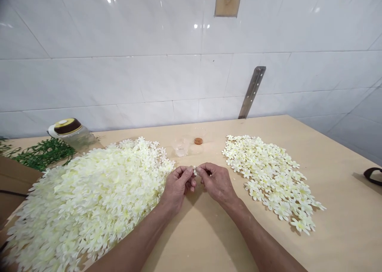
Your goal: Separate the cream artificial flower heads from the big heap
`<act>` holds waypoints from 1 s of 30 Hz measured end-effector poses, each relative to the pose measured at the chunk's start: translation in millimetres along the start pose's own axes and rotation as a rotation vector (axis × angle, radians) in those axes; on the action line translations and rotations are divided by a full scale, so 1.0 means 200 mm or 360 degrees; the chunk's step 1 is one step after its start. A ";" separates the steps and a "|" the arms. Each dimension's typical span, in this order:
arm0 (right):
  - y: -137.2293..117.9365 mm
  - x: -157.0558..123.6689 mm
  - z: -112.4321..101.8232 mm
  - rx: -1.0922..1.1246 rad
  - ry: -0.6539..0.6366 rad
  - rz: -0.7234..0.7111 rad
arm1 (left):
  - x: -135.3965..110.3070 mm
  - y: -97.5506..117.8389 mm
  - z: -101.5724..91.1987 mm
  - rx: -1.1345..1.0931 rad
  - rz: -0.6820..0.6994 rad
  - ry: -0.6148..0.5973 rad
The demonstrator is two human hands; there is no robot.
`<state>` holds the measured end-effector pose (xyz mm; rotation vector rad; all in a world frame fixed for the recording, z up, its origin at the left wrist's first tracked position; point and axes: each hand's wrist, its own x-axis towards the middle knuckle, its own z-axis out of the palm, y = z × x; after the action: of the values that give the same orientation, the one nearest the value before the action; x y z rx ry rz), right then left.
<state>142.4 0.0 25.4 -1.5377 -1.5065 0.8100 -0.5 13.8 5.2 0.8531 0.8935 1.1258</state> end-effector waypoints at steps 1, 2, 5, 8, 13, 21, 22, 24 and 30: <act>0.00 0.00 0.00 -0.0034 0.0037 -0.0032 | 0.00 0.00 0.00 0.0036 0.0033 0.0018; 0.00 -0.01 0.01 -0.0055 0.0069 -0.0060 | -0.01 0.00 0.00 0.0077 0.0063 0.0033; 0.01 -0.01 0.02 -0.0010 0.0098 -0.0085 | -0.01 -0.01 0.01 0.0155 0.0102 0.0063; 0.00 -0.02 0.02 0.0165 0.0041 0.0023 | -0.02 0.00 0.01 0.0115 0.0079 0.0044; -0.01 -0.02 0.01 0.0336 -0.0011 0.0116 | -0.01 0.02 0.00 -0.0029 -0.0024 -0.0083; 0.00 -0.01 0.00 0.0233 0.0001 0.0089 | -0.02 0.04 -0.01 -0.0137 -0.0104 -0.0182; 0.00 -0.01 0.00 0.0228 0.0002 0.0089 | -0.02 0.04 -0.01 -0.0130 -0.0101 -0.0185; 0.01 -0.01 0.01 0.0221 0.0008 0.0090 | -0.03 0.04 -0.01 -0.0108 -0.0092 -0.0184; 0.02 -0.01 0.02 0.0180 0.0046 0.0122 | -0.02 0.00 0.00 0.0043 0.0002 -0.0109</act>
<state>141.1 -1.1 19.7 -1.5243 -1.3646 0.8981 -0.7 10.4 6.2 0.9091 0.8531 1.0814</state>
